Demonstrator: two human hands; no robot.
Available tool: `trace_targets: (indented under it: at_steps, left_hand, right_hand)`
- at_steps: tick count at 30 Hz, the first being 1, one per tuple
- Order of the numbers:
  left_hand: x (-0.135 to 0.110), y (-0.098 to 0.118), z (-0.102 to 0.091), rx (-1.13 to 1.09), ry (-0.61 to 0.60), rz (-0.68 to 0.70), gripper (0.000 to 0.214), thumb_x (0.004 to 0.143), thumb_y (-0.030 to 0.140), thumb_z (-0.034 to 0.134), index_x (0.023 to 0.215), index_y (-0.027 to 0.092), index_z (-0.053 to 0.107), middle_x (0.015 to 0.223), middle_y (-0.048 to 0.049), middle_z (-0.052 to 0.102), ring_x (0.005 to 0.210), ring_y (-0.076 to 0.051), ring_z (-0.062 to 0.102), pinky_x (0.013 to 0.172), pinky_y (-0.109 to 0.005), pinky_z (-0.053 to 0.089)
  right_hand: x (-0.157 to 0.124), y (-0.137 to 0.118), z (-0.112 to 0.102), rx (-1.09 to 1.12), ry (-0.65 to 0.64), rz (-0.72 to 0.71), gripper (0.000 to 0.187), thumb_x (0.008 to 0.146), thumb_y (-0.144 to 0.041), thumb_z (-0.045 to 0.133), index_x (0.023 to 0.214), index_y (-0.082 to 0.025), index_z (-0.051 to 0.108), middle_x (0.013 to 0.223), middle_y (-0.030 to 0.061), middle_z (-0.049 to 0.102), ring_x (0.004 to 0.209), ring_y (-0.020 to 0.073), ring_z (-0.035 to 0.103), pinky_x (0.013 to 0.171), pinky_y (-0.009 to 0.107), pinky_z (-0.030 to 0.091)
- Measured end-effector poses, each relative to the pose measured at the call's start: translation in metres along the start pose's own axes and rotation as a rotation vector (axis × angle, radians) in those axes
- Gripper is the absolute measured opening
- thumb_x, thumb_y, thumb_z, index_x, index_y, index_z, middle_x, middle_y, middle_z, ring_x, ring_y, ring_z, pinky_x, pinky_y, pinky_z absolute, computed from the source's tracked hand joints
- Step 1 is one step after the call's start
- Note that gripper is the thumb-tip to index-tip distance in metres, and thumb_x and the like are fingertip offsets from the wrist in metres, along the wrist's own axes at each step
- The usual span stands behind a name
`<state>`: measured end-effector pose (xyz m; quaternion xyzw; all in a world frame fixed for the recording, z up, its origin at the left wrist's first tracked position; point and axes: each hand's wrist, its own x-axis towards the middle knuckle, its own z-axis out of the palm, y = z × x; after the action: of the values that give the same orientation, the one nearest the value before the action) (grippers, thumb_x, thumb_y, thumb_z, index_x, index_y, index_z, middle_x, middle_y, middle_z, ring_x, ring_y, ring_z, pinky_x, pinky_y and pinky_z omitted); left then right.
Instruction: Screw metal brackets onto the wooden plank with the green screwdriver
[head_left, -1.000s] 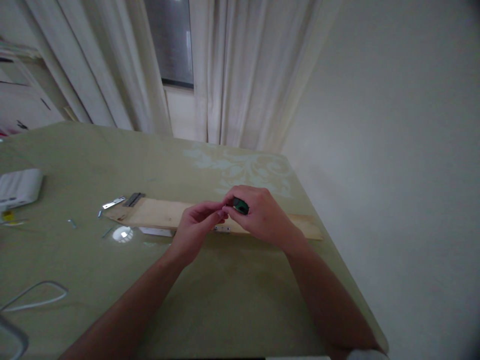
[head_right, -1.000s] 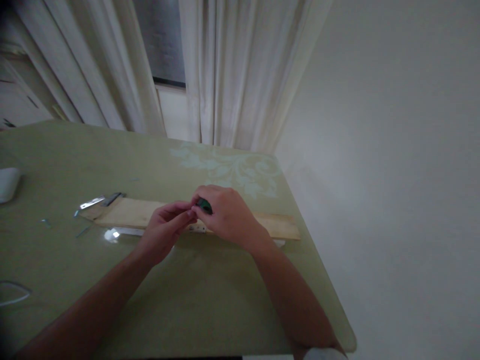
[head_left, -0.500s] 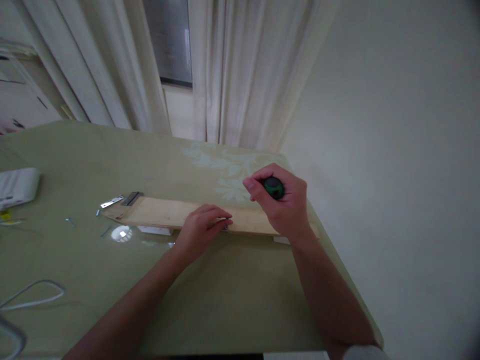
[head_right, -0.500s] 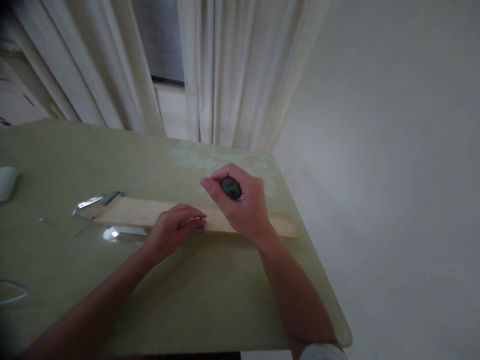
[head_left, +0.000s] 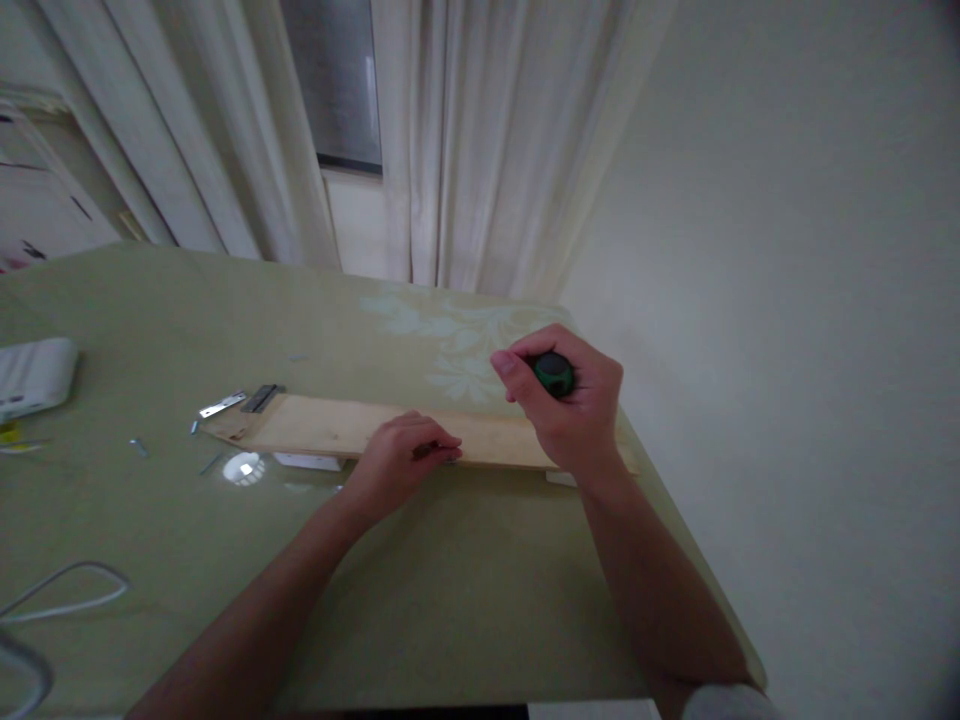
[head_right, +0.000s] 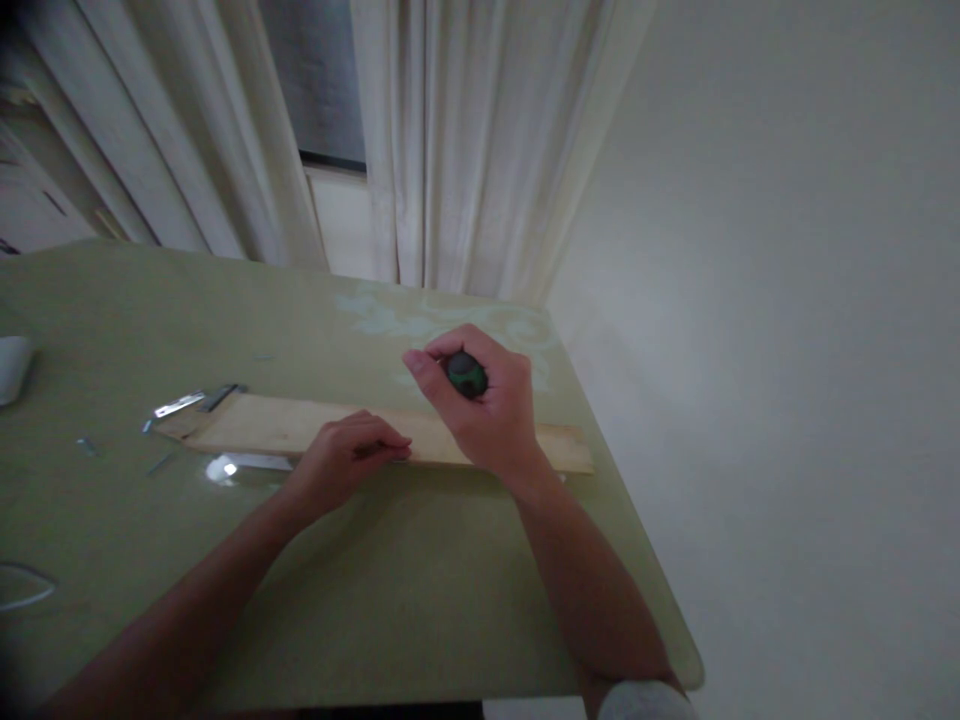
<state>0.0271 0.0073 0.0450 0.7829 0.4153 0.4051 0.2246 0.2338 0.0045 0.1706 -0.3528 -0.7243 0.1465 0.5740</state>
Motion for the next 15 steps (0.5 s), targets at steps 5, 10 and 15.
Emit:
trace_targets:
  at_steps: [5, 10, 15]
  left_hand:
    - [0.001, 0.001, -0.003, -0.002, -0.055, -0.003, 0.009, 0.089, 0.031, 0.077, 0.088, 0.023, 0.079, 0.081, -0.0037, 0.075, 0.077, -0.018, 0.067, 0.073, -0.029, 0.051]
    - [0.000, 0.000, -0.004, -0.056, -0.060, -0.063, 0.023, 0.086, 0.031, 0.079, 0.108, 0.024, 0.079, 0.095, -0.0058, 0.079, 0.083, -0.019, 0.072, 0.081, -0.032, 0.057]
    - [0.000, 0.002, -0.003, -0.028, -0.079, -0.068, 0.017, 0.086, 0.034, 0.079, 0.100, 0.024, 0.079, 0.090, -0.0047, 0.078, 0.083, -0.020, 0.071, 0.078, -0.031, 0.055]
  right_hand:
    - [-0.007, 0.003, 0.009, 0.222, 0.157, 0.025, 0.028, 0.098, -0.045, 0.069, 0.079, -0.024, 0.062, 0.061, -0.0042, 0.059, 0.047, 0.0098, 0.047, 0.044, 0.026, 0.038]
    - [-0.012, 0.010, 0.026, 0.399, 0.209, 0.036, 0.034, 0.102, -0.056, 0.052, 0.084, -0.027, 0.049, 0.066, -0.0035, 0.055, 0.044, 0.0106, 0.045, 0.038, 0.025, 0.034]
    - [-0.014, 0.012, 0.040, 0.392, 0.266, 0.041, 0.032, 0.106, -0.056, 0.040, 0.088, -0.029, 0.039, 0.069, -0.0043, 0.050, 0.045, 0.0113, 0.044, 0.039, 0.026, 0.036]
